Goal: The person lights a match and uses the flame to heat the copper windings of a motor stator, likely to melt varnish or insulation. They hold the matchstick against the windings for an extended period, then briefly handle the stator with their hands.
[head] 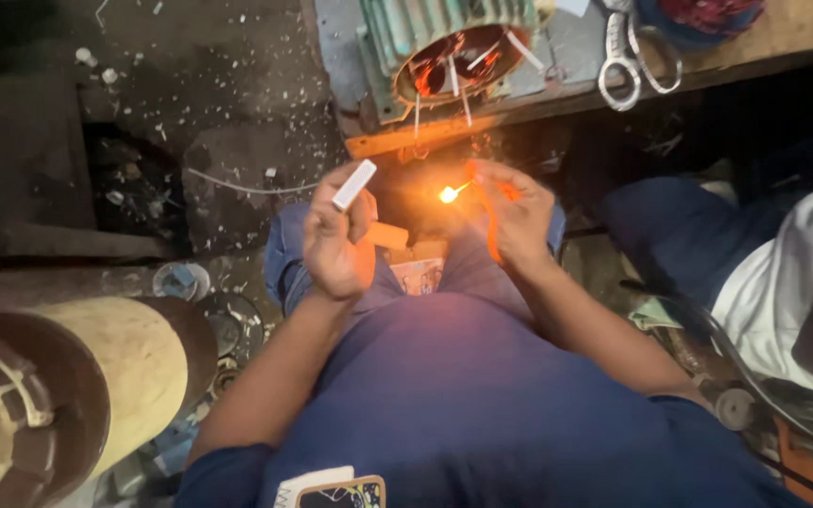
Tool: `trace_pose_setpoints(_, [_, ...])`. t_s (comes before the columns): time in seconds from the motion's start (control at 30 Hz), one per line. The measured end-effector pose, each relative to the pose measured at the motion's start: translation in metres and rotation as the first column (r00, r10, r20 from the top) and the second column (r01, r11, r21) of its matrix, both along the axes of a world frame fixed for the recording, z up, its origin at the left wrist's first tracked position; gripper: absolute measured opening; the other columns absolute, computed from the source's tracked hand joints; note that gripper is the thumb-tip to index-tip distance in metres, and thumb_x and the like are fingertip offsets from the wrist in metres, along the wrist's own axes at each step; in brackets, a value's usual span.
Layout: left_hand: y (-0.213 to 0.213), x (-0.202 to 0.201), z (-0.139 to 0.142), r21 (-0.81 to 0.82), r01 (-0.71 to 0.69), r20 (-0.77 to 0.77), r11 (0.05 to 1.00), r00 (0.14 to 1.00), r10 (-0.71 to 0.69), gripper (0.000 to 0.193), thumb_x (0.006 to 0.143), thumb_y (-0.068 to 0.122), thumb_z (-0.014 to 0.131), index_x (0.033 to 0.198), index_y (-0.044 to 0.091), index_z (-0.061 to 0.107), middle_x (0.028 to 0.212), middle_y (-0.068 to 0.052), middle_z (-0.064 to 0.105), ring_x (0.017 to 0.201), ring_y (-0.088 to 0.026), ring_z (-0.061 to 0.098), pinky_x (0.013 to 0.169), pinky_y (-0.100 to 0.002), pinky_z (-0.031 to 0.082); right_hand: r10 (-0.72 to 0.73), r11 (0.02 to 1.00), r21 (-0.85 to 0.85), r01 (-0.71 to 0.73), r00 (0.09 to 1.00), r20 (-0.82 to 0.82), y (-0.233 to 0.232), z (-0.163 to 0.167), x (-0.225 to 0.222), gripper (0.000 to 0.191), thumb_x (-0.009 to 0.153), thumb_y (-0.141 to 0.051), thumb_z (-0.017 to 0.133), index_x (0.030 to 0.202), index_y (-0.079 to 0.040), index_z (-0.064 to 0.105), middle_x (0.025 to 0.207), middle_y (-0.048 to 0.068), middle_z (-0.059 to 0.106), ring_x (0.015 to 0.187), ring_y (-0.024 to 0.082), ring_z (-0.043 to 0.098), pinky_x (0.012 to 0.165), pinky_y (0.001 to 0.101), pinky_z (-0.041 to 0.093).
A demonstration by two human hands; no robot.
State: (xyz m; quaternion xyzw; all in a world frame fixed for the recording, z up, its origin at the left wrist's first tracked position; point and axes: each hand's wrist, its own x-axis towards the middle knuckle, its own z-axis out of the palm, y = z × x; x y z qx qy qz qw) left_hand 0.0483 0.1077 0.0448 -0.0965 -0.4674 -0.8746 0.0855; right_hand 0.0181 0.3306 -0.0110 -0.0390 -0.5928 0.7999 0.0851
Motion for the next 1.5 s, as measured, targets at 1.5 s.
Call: trace_pose_setpoints(1.5, [0.04,-0.014,0.026,0.143,-0.218,-0.152,0.966,0.959,0.239,0.078,0.107,0.069,0.032,0.133,-0.002,0.049,0.061,-0.006,0.045,0.053,-0.017,0.045,0.056,-0.029,0.04,0.166,0.983,0.084,-0.163,0.985,-0.035,-0.036,0.026,0.021,0.007,0.095,0.007,0.069,0.101,0.005,0.073,0.115,0.016,0.074,0.103,0.016,0.071,0.095,0.0284,0.058])
